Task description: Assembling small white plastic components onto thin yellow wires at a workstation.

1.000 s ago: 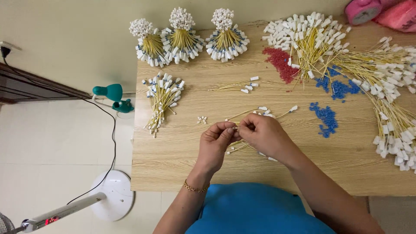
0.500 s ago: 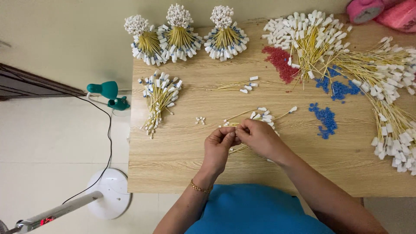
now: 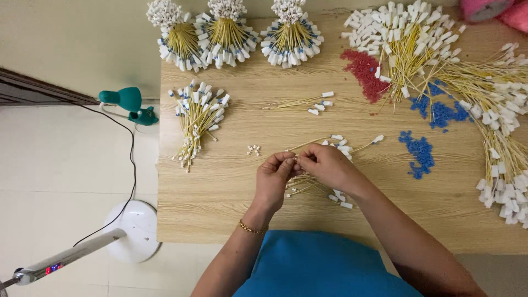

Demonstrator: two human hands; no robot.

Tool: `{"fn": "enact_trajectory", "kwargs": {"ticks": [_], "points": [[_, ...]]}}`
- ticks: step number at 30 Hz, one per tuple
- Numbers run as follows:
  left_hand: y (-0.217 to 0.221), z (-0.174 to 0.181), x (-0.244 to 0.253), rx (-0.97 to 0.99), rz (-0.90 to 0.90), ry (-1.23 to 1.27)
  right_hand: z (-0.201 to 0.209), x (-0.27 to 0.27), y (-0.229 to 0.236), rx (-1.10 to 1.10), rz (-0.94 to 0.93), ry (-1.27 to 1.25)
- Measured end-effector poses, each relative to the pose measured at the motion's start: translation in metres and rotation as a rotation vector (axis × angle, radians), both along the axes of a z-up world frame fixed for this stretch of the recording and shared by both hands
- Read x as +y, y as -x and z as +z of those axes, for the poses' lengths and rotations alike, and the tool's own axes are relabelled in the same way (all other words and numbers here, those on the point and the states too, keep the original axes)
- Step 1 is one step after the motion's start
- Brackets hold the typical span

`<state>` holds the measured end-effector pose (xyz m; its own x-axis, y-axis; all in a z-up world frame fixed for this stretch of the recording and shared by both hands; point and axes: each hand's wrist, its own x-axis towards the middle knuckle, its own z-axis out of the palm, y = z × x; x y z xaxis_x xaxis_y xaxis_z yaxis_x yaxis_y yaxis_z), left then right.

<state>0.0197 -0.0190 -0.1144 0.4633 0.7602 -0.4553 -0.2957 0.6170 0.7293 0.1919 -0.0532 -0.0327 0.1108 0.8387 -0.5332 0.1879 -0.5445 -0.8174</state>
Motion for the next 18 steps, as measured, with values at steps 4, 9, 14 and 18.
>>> {"fn": "enact_trajectory", "kwargs": {"ticks": [4,9,14,18], "points": [[-0.005,0.001,-0.003,0.084,0.013,-0.052,-0.003,0.003,-0.002,-0.033,0.027,0.029],[-0.004,-0.017,-0.001,0.234,-0.108,-0.145,-0.046,0.011,-0.026,-0.328,0.256,0.013],[0.002,-0.007,0.007,0.505,-0.217,-0.262,-0.083,0.063,-0.057,-0.644,0.159,-0.103],[0.009,0.015,0.013,0.691,-0.233,-0.501,-0.109,0.088,-0.057,-0.917,0.098,-0.119]]}}
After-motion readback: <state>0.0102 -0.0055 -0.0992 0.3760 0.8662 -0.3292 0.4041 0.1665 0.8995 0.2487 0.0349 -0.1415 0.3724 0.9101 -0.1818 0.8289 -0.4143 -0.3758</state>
